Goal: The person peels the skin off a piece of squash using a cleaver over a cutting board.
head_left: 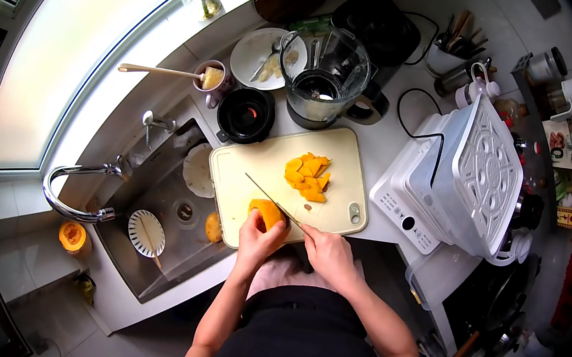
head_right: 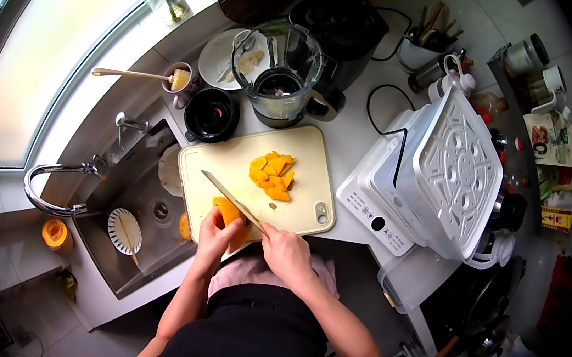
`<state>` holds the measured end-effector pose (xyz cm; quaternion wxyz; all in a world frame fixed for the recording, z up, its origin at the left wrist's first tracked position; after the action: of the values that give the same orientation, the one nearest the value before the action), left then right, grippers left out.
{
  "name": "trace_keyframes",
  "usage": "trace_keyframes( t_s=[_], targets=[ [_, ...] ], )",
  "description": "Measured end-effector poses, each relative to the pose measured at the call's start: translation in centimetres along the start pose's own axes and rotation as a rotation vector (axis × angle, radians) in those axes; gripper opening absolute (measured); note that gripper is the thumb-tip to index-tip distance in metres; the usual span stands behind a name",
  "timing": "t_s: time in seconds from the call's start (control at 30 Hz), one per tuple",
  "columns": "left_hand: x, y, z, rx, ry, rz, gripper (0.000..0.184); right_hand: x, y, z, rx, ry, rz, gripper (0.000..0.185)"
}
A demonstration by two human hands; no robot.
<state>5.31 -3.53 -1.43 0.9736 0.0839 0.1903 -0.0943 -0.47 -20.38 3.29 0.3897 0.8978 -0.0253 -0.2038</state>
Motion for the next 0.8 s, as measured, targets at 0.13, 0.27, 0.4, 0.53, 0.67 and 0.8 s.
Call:
trace_keyframes(
  t_s=[0.13, 0.27, 0.4, 0.53, 0.67, 0.8],
  targets=[
    [0.1, 1.0, -0.8, -0.386, -0.001, 0.072, 0.023, -1.5, 1.1, -1.0, 0.029, 0.045, 0.048, 0.034],
    [-0.3, 1.6, -2.0, -0.483, -0.027, 0.144, 0.026, -4.9, 3.5, -1.9, -0.217, 0.050, 0.027, 0.043],
    [-0.6, 1.4, -1.4, -0.488, -0.076, 0.112, 0.024, -6.2, 4.1, -1.8, -0.328, 0.113, 0.073, 0.046],
    [-0.8, 0.9, -1.5, -0.521, -0.087, 0.095, 0.027, -6.0, 4.4, -1.7, -0.340, 0.111, 0.067, 0.045],
    [-0.7, 0.1, -3.3, -0.580, -0.048, 0.067, 0.031, -5.0, 3.1, -2.0, -0.286, 0.091, 0.088, 0.046],
    [-0.4, 0.1, -3.6, -0.612, -0.045, 0.045, 0.032, -3.2, 0.4, -2.7, -0.346, 0.096, 0.110, 0.044]
  ],
)
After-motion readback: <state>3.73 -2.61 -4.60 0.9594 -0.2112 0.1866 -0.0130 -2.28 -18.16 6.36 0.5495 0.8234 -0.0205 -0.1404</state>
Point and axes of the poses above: each hand's wrist, its own x-axis towards the middle knuckle, its own y-axis out of the back of the hand, z = x × y, the point moved 3 cm from there along x, towards the middle knuckle, and after that the axes turned 8 degrees about -y, right-handed, at the moved point
